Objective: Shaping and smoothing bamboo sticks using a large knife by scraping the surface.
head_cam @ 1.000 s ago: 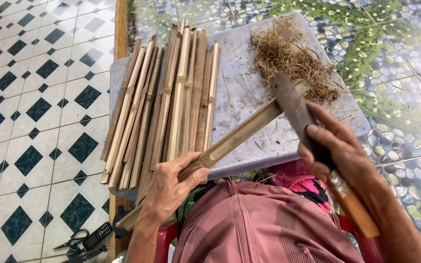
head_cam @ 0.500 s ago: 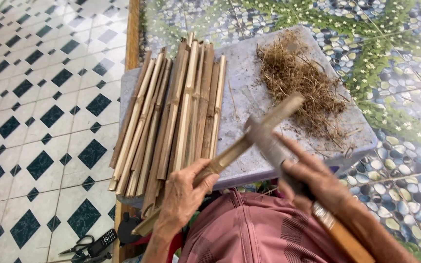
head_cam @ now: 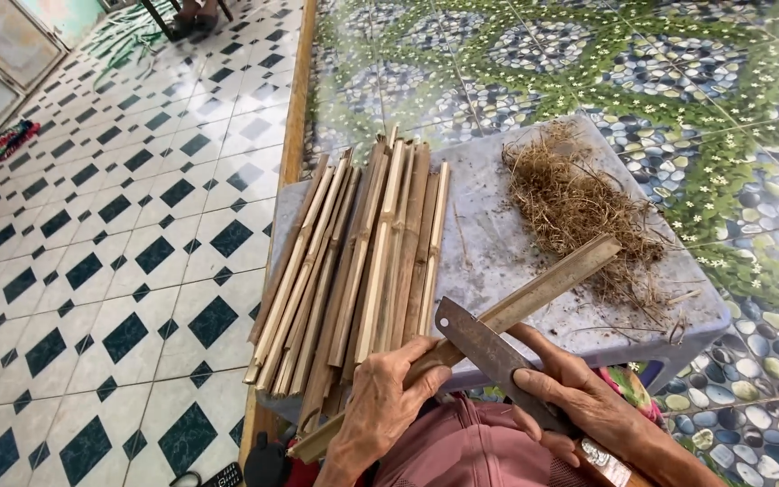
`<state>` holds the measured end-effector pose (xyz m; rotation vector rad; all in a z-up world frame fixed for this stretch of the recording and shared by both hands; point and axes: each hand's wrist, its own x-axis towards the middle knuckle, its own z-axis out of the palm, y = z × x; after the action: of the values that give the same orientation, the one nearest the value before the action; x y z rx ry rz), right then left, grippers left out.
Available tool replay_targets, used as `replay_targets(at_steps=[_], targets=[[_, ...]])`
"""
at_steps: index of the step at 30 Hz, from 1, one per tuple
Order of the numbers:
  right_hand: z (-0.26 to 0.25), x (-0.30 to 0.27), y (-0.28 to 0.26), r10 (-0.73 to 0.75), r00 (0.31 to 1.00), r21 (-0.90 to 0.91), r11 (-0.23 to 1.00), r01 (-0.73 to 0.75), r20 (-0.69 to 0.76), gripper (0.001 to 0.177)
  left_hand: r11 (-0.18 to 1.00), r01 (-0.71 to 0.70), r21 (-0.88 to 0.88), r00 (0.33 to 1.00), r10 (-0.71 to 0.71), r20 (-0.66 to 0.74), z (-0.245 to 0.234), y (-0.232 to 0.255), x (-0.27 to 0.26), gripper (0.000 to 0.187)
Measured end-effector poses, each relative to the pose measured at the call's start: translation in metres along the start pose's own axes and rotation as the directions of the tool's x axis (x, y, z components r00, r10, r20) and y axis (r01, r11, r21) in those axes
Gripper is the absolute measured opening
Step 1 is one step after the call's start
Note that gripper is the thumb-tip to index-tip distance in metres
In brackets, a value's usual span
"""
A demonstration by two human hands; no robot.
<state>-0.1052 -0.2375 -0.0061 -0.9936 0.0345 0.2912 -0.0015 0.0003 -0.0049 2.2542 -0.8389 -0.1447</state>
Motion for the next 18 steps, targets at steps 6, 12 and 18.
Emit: replay_targets(at_steps=[6, 12, 18], targets=[[-0.008, -0.003, -0.003, -0.019, 0.993, 0.044, 0.999, 0.024, -0.118, 0.076, 0.998, 0.039, 0.052, 0.999, -0.041, 0.031, 0.002, -0.007, 0.001, 0.049], [-0.05, 0.0, 0.01, -0.058, 0.997, -0.029, 0.998, 0.056, -0.053, 0.079, 0.997, -0.006, 0.083, 1.0, 0.008, -0.03, -0.001, -0.008, -0.005, 0.06], [-0.066, -0.01, -0.04, -0.261, 0.936, -0.023, 0.964, 0.263, -0.235, 0.064, 0.996, 0.076, -0.048, 0.992, -0.071, 0.104, -0.025, 0.007, -0.004, 0.027]])
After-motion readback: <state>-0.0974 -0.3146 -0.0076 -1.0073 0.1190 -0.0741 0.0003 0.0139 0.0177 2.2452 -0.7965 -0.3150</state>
